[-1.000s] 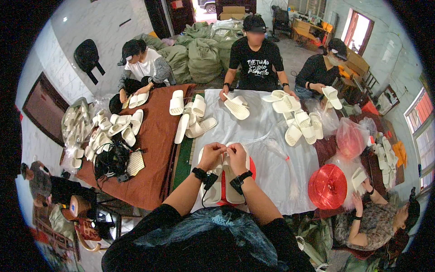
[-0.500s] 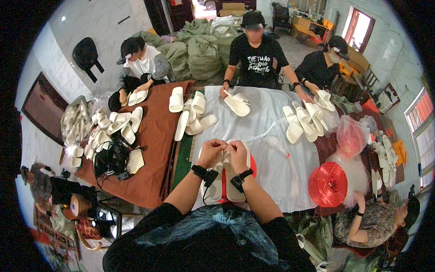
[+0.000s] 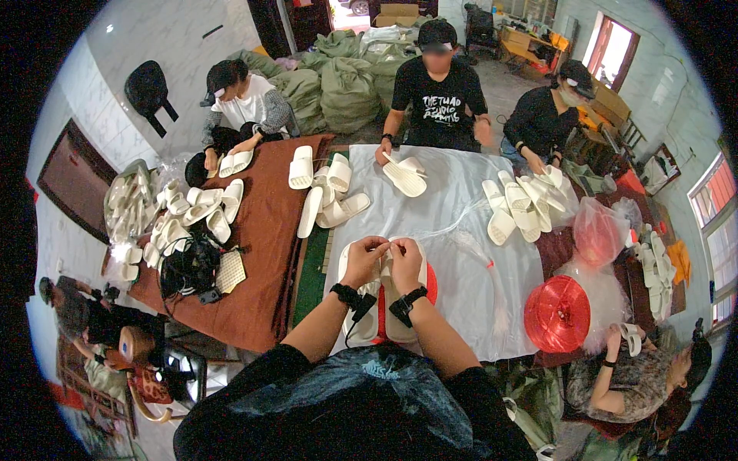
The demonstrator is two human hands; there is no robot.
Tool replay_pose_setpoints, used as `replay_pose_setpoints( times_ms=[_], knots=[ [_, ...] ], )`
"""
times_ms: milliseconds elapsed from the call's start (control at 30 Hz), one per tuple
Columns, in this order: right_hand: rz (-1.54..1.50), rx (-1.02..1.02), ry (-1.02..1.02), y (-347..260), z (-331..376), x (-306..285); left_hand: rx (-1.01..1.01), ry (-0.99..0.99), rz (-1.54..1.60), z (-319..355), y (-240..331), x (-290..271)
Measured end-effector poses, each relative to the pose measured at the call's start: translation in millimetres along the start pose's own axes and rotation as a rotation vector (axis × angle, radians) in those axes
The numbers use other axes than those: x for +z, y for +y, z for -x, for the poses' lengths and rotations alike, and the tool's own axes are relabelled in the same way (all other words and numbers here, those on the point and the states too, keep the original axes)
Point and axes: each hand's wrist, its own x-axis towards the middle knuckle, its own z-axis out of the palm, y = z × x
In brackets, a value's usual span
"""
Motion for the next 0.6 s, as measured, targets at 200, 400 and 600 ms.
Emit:
replay_pose_setpoints(
  times_ms=[200,400,600],
  knots=[
    [0.018,-0.014,-0.053,-5.6,-0.2,-4.8,0.037,-0.014,0.007,-0.4,-1.7,-1.0],
    [0.125,-0.136,-0.053,-8.5,-1.4,-5.2,0.014,-0.051,0.057,-3.3,-4.5,-2.1],
    [0.167,-0.174,-0.064,-7.2,-0.5,-5.1,0.032,-0.074,-0.034,-1.4,-4.5,-2.3]
  ],
)
